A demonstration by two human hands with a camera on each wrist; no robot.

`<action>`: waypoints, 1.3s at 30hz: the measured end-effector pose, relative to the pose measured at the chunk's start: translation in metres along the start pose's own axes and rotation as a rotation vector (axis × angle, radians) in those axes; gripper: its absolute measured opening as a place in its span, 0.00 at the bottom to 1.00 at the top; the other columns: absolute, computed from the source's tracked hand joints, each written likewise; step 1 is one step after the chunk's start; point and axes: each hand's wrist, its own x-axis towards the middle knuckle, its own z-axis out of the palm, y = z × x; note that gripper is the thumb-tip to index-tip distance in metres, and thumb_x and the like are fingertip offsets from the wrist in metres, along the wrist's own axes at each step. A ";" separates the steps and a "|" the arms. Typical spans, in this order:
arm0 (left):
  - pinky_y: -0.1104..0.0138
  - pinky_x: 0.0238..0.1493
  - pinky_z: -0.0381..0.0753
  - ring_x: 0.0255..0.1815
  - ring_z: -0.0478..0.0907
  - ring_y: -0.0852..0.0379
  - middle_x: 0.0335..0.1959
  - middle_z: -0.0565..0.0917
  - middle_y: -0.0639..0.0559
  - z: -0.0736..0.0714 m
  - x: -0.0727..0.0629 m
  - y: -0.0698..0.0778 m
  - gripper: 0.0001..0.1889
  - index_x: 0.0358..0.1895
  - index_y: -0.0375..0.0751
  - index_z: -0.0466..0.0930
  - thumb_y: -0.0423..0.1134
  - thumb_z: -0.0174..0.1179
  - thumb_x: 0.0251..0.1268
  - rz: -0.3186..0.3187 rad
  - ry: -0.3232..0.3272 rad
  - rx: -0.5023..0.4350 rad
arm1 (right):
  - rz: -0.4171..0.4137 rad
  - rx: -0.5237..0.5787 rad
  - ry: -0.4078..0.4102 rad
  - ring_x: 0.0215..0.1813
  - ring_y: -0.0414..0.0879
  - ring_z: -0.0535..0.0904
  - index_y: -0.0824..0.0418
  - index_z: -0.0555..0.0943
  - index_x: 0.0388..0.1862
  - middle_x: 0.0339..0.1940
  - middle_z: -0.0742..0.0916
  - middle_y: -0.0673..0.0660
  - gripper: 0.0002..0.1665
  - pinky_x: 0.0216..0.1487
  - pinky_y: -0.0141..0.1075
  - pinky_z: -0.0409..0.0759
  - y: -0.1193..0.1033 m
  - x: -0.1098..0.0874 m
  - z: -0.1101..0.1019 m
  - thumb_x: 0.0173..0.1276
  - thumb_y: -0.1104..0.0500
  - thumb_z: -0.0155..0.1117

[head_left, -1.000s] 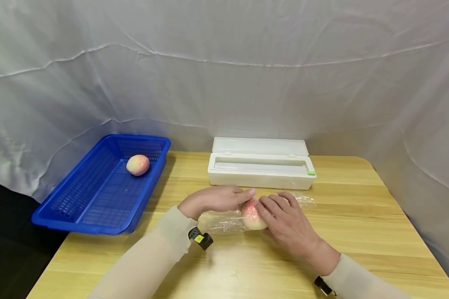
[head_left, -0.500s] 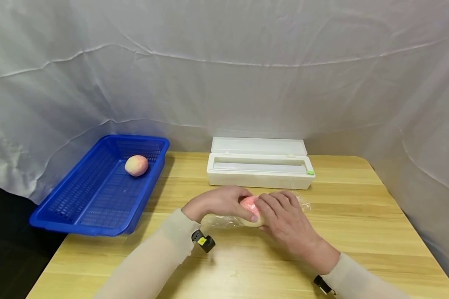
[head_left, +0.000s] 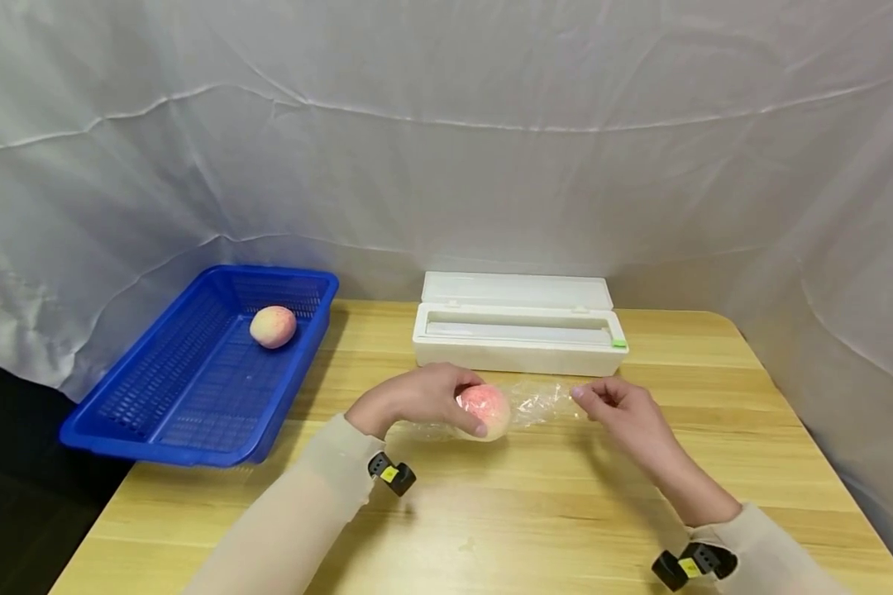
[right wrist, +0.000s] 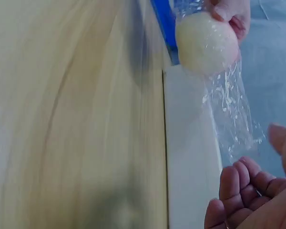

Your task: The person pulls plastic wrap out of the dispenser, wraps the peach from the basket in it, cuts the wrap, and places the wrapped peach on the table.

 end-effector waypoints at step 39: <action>0.66 0.52 0.81 0.46 0.82 0.63 0.47 0.87 0.64 0.006 0.001 0.011 0.33 0.66 0.49 0.82 0.49 0.80 0.56 0.044 -0.049 0.026 | -0.382 -0.068 -0.192 0.51 0.47 0.80 0.55 0.85 0.65 0.52 0.88 0.49 0.22 0.50 0.37 0.79 -0.008 0.014 0.010 0.76 0.49 0.69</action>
